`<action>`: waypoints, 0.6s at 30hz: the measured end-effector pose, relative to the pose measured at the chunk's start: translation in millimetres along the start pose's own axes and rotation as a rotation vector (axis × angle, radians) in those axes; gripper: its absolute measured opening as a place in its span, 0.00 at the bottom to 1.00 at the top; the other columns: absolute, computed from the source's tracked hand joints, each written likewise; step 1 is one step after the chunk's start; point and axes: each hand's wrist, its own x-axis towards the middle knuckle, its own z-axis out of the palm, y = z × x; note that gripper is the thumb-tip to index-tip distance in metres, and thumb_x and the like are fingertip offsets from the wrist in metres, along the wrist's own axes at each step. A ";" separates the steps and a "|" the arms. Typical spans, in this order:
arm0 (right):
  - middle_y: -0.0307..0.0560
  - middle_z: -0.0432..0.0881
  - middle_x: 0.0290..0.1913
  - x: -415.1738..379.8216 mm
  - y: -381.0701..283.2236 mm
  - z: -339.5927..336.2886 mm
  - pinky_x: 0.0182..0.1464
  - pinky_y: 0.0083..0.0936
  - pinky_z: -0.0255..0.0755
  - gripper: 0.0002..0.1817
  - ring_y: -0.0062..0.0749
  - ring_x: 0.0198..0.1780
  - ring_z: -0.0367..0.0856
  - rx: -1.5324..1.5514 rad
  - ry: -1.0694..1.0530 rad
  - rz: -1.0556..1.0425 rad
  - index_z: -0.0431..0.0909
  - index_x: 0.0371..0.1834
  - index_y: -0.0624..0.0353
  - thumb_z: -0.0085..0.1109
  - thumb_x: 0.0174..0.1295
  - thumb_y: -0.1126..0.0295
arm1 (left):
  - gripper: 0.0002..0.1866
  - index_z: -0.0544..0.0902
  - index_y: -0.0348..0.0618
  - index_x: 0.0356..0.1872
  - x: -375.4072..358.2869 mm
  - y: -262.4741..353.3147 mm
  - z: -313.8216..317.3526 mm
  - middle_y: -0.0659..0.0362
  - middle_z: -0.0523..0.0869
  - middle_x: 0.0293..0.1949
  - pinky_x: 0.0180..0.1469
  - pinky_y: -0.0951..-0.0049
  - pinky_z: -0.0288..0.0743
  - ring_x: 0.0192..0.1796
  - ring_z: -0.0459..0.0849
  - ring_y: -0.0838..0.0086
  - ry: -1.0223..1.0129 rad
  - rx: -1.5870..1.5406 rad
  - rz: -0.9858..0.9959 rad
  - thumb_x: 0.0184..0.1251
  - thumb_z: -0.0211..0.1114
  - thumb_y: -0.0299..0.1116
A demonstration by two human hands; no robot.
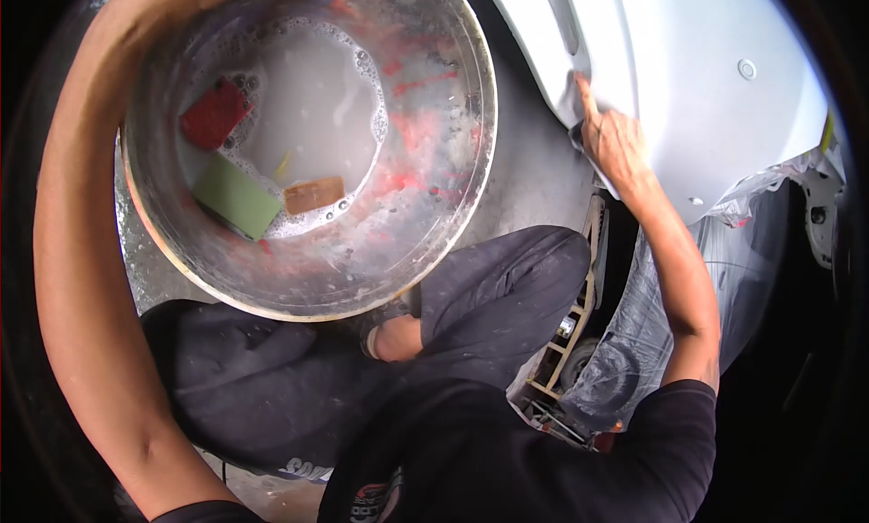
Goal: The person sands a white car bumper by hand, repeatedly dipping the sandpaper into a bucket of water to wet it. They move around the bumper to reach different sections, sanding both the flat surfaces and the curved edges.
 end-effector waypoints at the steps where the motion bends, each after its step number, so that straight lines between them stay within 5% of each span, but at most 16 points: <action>1: 0.59 0.86 0.24 10.8 7.2 -5.9 0.33 0.52 0.83 0.47 0.56 0.24 0.87 0.028 0.097 -0.036 0.50 0.90 0.50 0.56 0.65 0.75 | 0.09 0.87 0.35 0.47 6.1 -2.5 -0.5 0.49 0.91 0.37 0.48 0.64 0.79 0.42 0.89 0.63 -0.047 0.018 -0.059 0.74 0.64 0.28; 7: 0.62 0.87 0.26 12.9 8.8 26.9 0.35 0.56 0.83 0.51 0.60 0.26 0.88 0.006 0.374 -0.155 0.44 0.91 0.45 0.55 0.64 0.76 | 0.09 0.88 0.36 0.47 -6.7 -16.1 11.0 0.50 0.92 0.38 0.48 0.64 0.80 0.43 0.89 0.65 0.109 0.100 0.095 0.72 0.63 0.27; 12: 0.62 0.87 0.26 -11.1 3.6 54.3 0.37 0.58 0.83 0.52 0.61 0.28 0.89 0.045 -0.013 0.001 0.41 0.92 0.44 0.57 0.65 0.74 | 0.08 0.88 0.35 0.45 -0.7 -24.8 5.3 0.49 0.92 0.36 0.46 0.64 0.80 0.40 0.89 0.65 0.010 0.041 0.110 0.71 0.64 0.27; 18: 0.56 0.87 0.25 23.1 15.1 -41.0 0.33 0.51 0.83 0.44 0.54 0.25 0.88 -0.074 0.025 -0.109 0.58 0.88 0.41 0.56 0.66 0.74 | 0.08 0.88 0.33 0.42 1.4 -33.6 18.1 0.51 0.90 0.32 0.42 0.63 0.80 0.37 0.88 0.67 0.098 0.034 0.154 0.68 0.65 0.25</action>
